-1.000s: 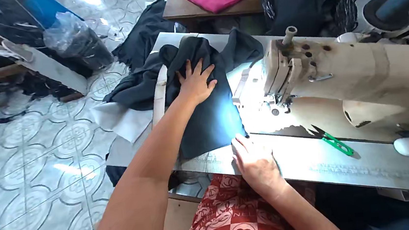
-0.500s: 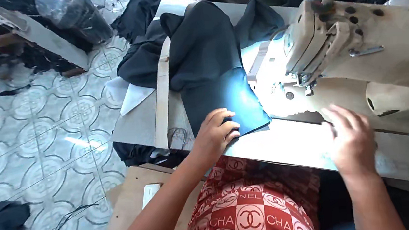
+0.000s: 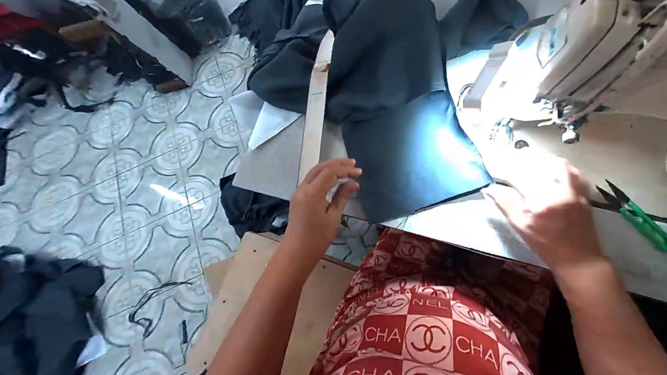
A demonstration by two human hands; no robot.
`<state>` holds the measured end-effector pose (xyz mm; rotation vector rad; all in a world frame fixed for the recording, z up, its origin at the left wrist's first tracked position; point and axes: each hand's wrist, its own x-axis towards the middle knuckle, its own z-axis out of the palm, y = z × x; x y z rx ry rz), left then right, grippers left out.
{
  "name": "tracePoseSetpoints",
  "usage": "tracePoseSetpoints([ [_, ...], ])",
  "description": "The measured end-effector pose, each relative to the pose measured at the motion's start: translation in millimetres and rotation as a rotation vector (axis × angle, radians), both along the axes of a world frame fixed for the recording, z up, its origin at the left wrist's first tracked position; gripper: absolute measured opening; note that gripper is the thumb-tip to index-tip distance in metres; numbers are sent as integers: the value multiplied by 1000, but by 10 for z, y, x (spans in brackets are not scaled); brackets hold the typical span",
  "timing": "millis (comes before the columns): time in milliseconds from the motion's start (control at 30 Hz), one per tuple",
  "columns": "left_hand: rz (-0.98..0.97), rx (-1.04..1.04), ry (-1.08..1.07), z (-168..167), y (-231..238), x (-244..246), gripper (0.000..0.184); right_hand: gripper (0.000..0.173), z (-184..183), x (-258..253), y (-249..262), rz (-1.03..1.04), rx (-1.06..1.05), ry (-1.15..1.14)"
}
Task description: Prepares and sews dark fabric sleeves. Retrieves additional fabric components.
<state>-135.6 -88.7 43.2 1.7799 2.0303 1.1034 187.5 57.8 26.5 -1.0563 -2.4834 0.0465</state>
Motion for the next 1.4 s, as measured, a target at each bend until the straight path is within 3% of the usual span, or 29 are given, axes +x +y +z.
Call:
tracePoseSetpoints([
  [167,55,41,155,-317,-391,114,42,46,5,939,26,-371,-173,-76],
  [367,-45,127,347,-555,-338,543,24,36,-140,998,25,-459,-41,-101],
  [467,-58,186,376,-623,-263,645,11,33,-37,687,-90,-307,-63,-52],
  [567,-66,207,363,-633,-274,680,9,28,-18,299,-249,-90,-84,23],
  [700,-40,185,325,-629,-292,693,9,33,-28,-135,-391,68,-92,-44],
  [767,-23,189,309,-635,-289,701,8,35,41,-247,-421,121,-212,-51],
  [900,-11,198,260,-645,-288,713,7,38,229,-306,-364,170,-720,35],
  [1033,-15,225,266,-646,-286,705,6,23,319,-357,-312,92,-1264,343],
  [1133,-29,247,275,-665,-295,705,8,20,346,-390,-301,-47,-1476,525],
  [1200,-31,249,275,-669,-297,705,8,22,326,-397,-293,-83,-1415,513],
  [1267,-29,243,267,-668,-300,706,8,25,287,-373,-308,-33,-1205,371],
  [1333,-28,242,253,-672,-297,708,9,36,225,-331,-330,73,-862,130],
  [1400,-28,246,246,-676,-292,710,8,36,192,-363,-355,187,-496,-14],
])
